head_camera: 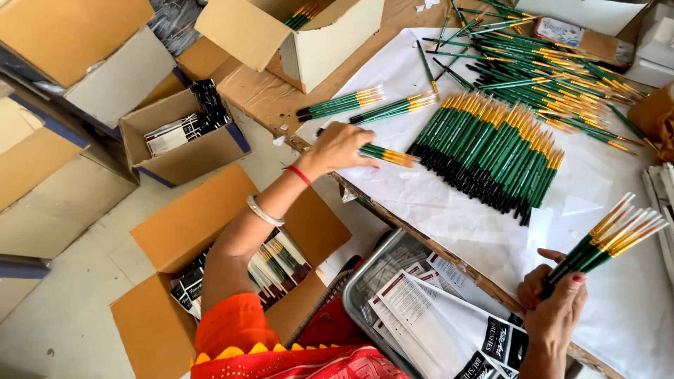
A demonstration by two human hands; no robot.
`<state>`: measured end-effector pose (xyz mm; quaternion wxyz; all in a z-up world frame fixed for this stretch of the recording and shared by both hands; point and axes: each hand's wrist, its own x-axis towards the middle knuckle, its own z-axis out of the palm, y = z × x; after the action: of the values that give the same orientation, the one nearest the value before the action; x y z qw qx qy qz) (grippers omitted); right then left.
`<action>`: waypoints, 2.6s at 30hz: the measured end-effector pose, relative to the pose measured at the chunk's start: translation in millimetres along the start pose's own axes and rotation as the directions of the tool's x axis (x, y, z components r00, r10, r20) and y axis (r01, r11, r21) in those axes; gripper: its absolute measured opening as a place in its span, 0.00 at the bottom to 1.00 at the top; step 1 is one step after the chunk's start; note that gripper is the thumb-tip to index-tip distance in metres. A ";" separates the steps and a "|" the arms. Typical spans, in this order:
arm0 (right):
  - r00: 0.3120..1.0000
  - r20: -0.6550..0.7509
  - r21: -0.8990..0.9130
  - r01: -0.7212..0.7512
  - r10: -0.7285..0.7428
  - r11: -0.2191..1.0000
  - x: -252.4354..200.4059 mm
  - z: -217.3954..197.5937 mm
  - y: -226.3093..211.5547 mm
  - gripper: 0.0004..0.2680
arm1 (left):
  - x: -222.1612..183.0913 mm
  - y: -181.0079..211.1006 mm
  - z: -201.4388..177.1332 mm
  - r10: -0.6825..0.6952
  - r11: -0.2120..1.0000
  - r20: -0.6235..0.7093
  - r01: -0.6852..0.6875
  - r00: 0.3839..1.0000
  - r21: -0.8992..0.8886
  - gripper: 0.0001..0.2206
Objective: The person places sets of paintbrushes into plastic sleeves, gathers them into a tray, and then arranges a large quantity of loose brushes on a table into sorted groups by hand.
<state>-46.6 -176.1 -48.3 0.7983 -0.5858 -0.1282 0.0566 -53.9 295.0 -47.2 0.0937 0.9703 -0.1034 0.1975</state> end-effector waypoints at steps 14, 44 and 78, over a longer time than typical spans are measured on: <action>0.985 0.138 -0.143 0.119 -0.099 0.983 8.5 14.1 36.9 0.05 | -26.2 -39.7 -35.7 0.011 0.997 -0.140 -0.021 0.990 -0.069 0.27; 0.981 0.155 -0.112 -0.101 0.118 0.989 17.6 6.8 48.7 0.05 | 115.8 261.3 30.3 0.113 0.362 0.153 0.103 0.982 -0.926 0.11; 0.979 0.165 -0.145 -0.093 0.116 0.985 15.3 10.1 37.6 0.06 | 108.2 257.5 35.3 0.142 0.282 0.052 0.010 0.989 -0.959 0.13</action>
<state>-32.4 -151.5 -79.1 0.7381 -0.6378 -0.1696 0.1403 -4.9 21.9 0.8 0.6403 0.7265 -0.2465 0.0381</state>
